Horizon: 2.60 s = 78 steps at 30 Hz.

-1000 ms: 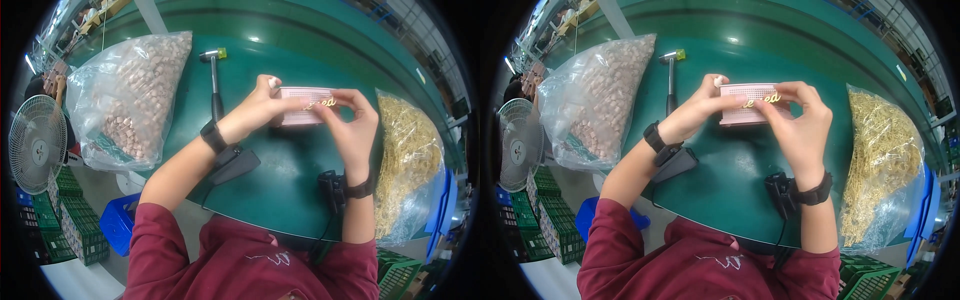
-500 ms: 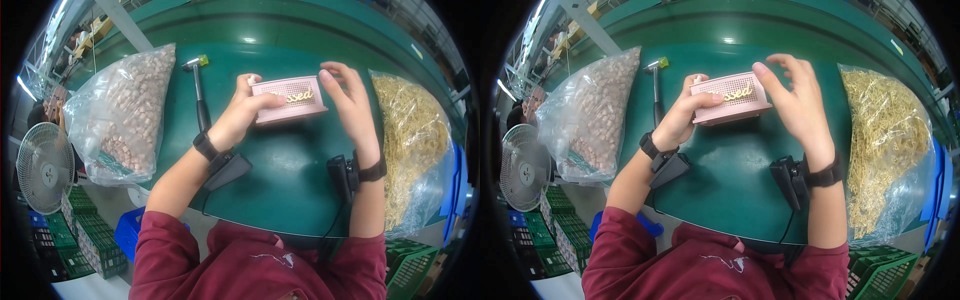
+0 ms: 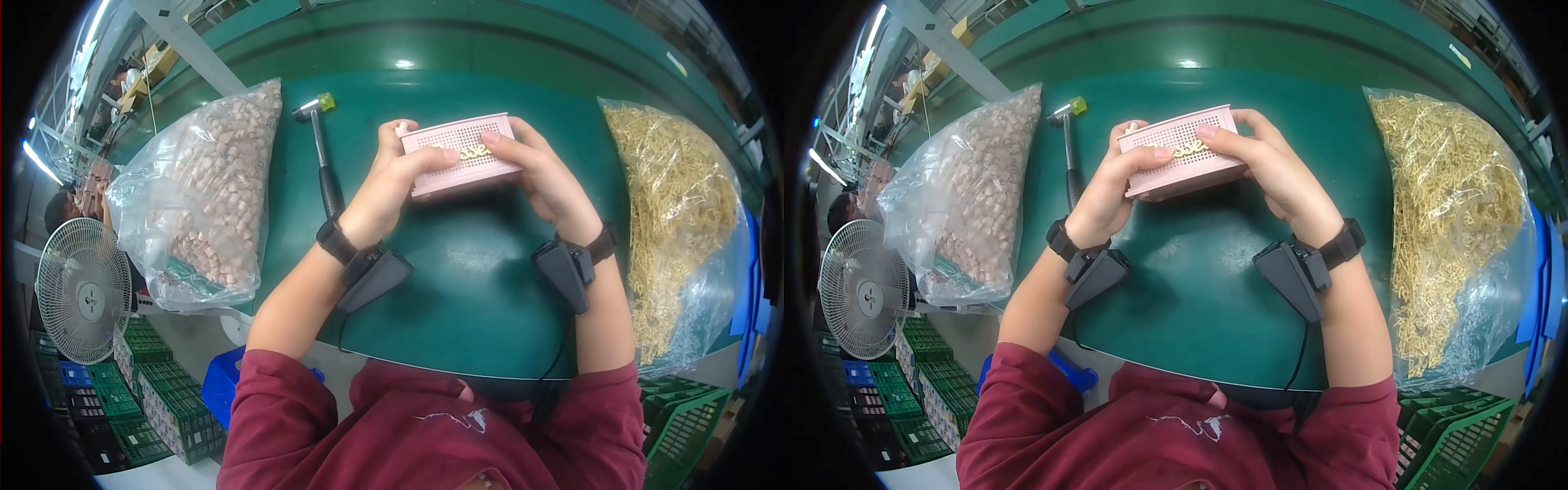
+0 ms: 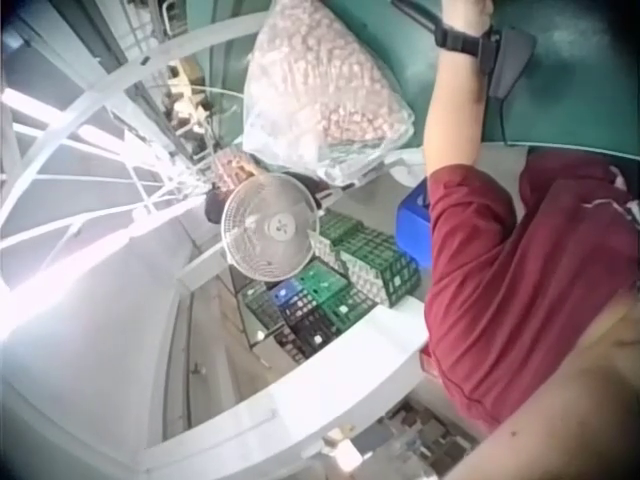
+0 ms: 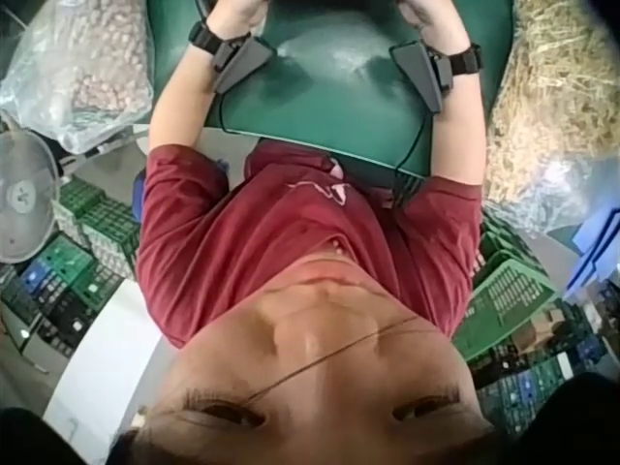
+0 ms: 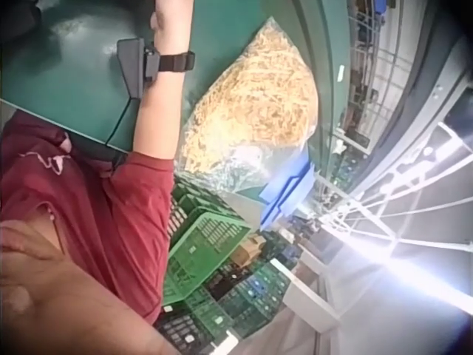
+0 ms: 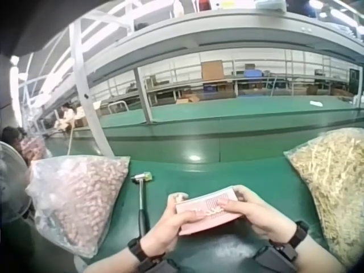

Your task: The person takes a pink box from a crate, presses a gold emblem onto it, and inserts a white knob into the side. They then turn the knob to test the light before placing the box back into the crate.

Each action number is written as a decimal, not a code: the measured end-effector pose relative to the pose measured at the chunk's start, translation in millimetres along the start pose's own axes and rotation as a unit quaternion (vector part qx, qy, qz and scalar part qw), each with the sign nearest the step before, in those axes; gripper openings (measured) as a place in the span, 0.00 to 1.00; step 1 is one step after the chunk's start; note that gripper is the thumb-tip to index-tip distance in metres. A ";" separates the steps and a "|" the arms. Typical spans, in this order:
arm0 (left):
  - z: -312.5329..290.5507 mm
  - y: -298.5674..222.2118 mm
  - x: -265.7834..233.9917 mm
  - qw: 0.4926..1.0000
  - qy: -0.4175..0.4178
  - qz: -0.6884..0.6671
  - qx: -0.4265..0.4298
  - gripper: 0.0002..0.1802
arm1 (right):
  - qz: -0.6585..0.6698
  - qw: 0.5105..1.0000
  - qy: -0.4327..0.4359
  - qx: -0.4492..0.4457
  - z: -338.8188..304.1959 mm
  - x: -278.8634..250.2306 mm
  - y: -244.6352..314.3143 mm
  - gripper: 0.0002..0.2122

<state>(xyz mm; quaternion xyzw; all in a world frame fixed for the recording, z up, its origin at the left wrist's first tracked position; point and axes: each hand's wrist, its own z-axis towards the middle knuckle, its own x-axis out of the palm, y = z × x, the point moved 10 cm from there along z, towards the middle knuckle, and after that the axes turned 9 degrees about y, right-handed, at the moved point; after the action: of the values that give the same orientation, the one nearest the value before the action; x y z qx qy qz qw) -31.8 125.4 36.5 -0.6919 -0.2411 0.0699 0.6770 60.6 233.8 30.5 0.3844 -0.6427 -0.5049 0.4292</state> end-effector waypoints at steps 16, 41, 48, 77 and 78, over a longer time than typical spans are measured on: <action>-12.6 9.5 2.9 0.999 0.030 -0.024 -0.004 0.47 | 0.000 0.998 0.057 0.033 -10.1 13.9 1.1 0.34; -14.1 0.0 -9.2 0.998 0.005 0.049 0.040 0.50 | -0.029 0.999 0.018 -0.016 -12.4 22.2 11.9 0.30; -14.1 0.8 -3.8 0.995 0.014 0.081 0.052 0.49 | -0.061 0.996 0.070 0.000 -9.0 11.7 0.9 0.34; -9.0 -1.2 -8.8 0.999 0.020 -0.025 0.042 0.44 | -0.026 0.999 0.042 -0.016 -3.6 8.4 -4.1 0.33; -7.5 0.1 -12.4 0.998 0.015 -0.010 0.054 0.44 | -0.043 0.998 0.030 -0.026 -3.6 7.3 -3.1 0.33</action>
<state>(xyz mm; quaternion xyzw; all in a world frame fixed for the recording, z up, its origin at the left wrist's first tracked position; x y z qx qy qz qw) -39.5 113.3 34.1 -0.6530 -0.2337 0.0651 0.7175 61.8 225.3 29.1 0.4151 -0.5995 -0.5275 0.4359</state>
